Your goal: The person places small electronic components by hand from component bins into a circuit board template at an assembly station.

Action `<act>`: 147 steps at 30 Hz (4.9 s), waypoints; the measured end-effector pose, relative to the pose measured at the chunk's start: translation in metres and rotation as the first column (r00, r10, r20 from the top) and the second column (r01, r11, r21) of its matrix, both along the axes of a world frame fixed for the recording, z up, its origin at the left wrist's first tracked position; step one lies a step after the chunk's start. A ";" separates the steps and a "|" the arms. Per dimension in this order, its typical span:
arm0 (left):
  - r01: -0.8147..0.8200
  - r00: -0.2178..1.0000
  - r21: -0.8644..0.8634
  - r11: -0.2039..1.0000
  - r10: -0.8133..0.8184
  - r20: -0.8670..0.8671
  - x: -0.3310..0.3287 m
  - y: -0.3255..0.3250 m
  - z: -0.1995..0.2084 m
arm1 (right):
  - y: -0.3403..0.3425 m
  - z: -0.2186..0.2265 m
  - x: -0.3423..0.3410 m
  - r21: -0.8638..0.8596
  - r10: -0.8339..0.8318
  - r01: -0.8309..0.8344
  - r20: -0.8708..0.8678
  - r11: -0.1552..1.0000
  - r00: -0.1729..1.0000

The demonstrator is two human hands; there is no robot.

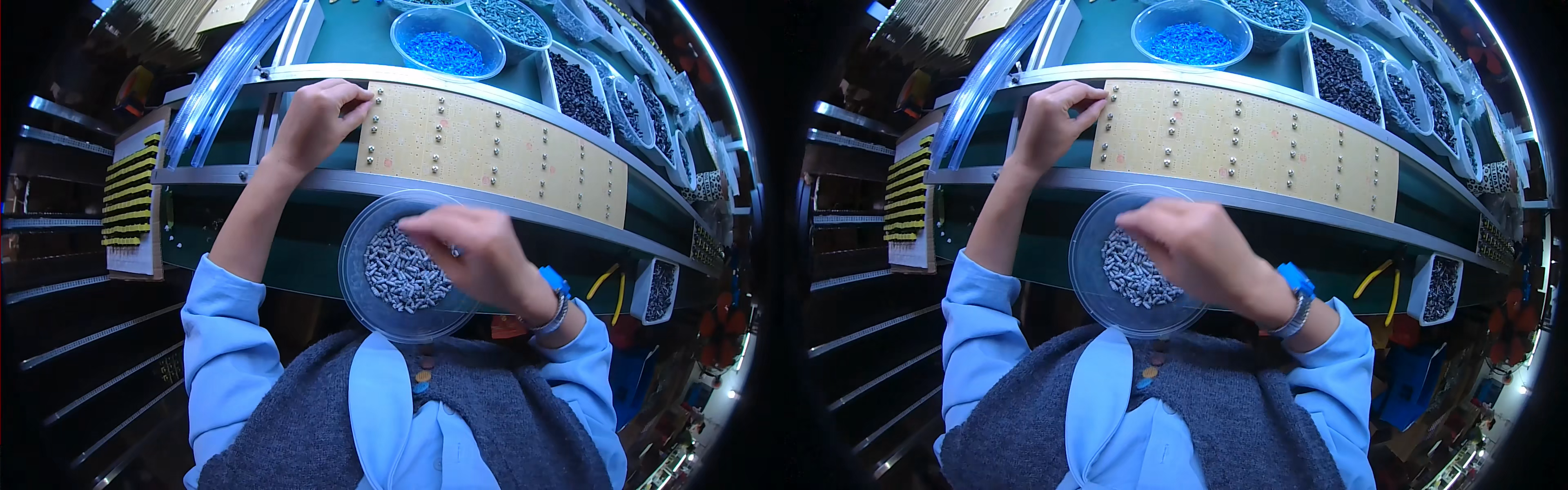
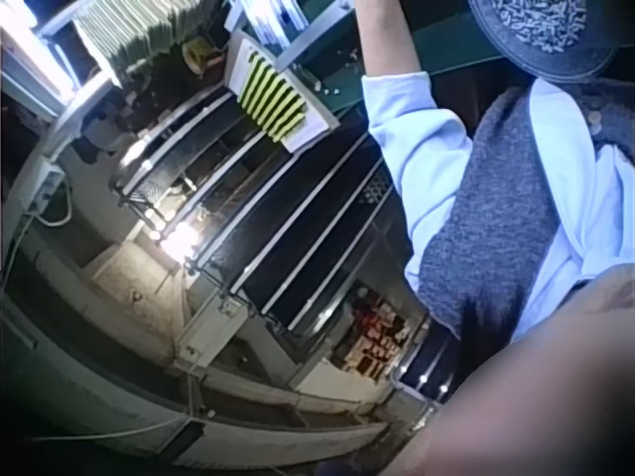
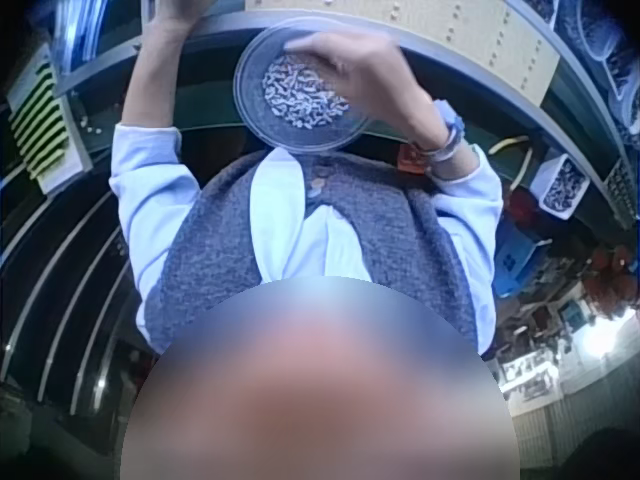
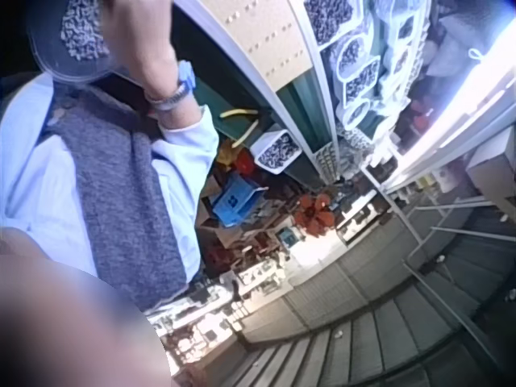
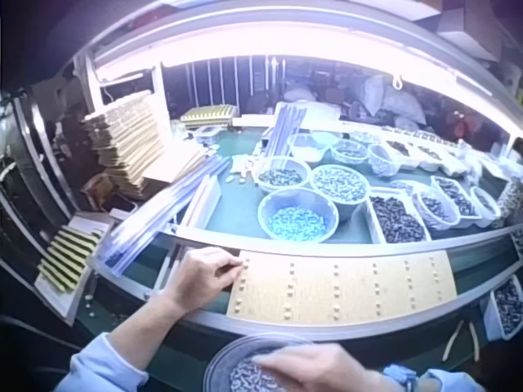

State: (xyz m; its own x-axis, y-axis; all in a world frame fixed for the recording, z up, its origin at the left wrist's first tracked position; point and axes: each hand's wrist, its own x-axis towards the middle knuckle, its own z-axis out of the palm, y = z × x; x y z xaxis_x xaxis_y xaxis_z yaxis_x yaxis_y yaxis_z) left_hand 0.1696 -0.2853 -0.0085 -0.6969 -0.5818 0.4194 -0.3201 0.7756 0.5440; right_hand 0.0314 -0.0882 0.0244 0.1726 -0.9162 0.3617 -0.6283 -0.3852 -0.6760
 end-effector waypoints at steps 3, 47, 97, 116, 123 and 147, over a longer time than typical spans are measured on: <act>-0.071 0.989 0.073 0.995 0.080 -0.123 0.005 0.003 0.003 | -0.021 0.019 -0.017 0.005 -0.140 0.140 0.055 0.990 0.989; 0.445 0.845 0.073 0.893 -0.445 0.295 0.020 0.127 0.019 | -0.109 0.007 -0.071 -0.054 -0.095 0.078 -0.568 0.995 0.817; -0.061 0.998 0.187 0.980 0.057 0.026 0.017 0.025 0.008 | -0.001 -0.013 0.007 0.163 0.305 -0.260 -0.409 0.952 0.860; 0.175 0.972 -0.143 0.974 -0.148 0.183 0.023 0.100 0.033 | -0.054 -0.001 -0.037 -0.066 -0.336 0.330 -0.187 0.942 0.923; 0.361 0.859 -0.106 0.926 -0.286 0.425 0.022 0.135 0.021 | -0.070 -0.013 -0.034 -0.113 -0.429 0.417 -0.344 0.902 0.836; 0.324 0.809 0.068 0.944 -0.314 0.497 0.018 0.135 0.026 | -0.069 -0.005 -0.033 0.031 -0.308 0.327 -0.260 0.944 0.915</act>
State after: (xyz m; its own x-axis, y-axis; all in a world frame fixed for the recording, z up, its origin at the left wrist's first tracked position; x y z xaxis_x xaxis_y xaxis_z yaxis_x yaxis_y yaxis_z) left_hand 0.1879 -0.1502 0.0173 -0.9580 -0.2857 -0.0236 -0.2743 0.8900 0.3643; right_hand -0.0015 -0.1573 0.0197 -0.0564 -0.9596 0.2758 -0.8605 -0.0934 -0.5008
